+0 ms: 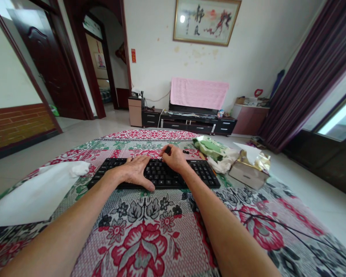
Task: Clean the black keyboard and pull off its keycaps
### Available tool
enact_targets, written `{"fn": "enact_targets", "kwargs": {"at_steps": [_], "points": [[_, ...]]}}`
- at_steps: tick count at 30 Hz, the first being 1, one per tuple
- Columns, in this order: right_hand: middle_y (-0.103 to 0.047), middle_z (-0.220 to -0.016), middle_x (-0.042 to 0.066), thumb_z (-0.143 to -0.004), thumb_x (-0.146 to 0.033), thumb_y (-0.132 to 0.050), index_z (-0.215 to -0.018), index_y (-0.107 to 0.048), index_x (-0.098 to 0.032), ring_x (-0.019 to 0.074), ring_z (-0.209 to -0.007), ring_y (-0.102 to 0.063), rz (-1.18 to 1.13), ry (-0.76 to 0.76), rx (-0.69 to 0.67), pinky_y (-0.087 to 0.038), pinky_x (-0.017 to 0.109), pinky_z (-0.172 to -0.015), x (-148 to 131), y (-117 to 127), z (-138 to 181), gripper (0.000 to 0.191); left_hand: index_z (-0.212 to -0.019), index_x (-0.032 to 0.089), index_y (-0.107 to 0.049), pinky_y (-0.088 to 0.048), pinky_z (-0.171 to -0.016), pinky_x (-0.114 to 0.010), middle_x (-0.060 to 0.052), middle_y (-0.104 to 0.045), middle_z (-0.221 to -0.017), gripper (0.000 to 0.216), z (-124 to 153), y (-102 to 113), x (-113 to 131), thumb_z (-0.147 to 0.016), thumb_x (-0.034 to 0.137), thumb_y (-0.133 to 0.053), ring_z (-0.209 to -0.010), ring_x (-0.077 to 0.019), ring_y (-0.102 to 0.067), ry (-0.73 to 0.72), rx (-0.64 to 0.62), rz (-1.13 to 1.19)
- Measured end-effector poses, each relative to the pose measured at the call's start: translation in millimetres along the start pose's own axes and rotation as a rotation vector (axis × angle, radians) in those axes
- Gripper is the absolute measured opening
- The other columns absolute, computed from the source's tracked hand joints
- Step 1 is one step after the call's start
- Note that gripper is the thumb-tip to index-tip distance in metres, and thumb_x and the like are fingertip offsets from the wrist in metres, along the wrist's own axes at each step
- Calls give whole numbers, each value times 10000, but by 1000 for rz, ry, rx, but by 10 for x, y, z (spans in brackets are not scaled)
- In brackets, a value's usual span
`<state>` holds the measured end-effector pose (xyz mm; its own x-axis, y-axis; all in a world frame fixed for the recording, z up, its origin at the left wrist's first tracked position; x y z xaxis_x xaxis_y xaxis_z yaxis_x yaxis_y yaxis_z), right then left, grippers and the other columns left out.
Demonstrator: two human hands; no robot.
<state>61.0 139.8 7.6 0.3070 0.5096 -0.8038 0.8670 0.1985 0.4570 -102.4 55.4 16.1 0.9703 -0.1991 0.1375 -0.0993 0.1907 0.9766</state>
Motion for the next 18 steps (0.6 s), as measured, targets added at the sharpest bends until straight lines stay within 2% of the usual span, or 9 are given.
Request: {"fn": "enact_targets", "kwargs": {"at_steps": [4, 9, 18], "points": [[-644, -714, -13, -670, -148, -491, -831, -464, -192, 91, -525, -565, -148, -60, 35, -464, 231, -537, 15, -44, -18, 169, -1445, 162, -133, -113, -1086, -558, -167, -142, -1515, 1318, 22, 29, 22, -387, 844, -523, -1364, -392, -120, 7, -3, -1], [-618, -737, -26, -652, -109, -508, -858, -440, -201, 89, -561, -582, -258, -97, -23, -474, 225, -555, 40, -34, -34, 236, -1442, 144, -137, -96, -1084, -564, -181, -133, -1513, 1310, 45, 56, 37, -398, 829, -534, -1366, -391, -112, 18, -22, 9], [-660, -815, 17, -689, -168, -538, -882, -516, -192, 133, -689, -606, -102, -44, -84, -493, 292, -689, 11, 70, -7, 196, -1444, 153, -121, -97, -1085, -556, -180, -139, -1512, 1304, 42, 53, 37, -403, 814, -545, -1366, -396, -105, 21, -25, 10]]}}
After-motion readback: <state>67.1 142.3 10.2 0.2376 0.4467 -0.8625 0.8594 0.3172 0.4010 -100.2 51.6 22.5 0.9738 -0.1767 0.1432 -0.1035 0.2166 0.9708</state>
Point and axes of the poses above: each hand's wrist, its own z-axis away from the middle knuckle, its own y-axis out of the back of the hand, x = y × z, the point moved 2 cm from there along -z, towards the middle knuckle
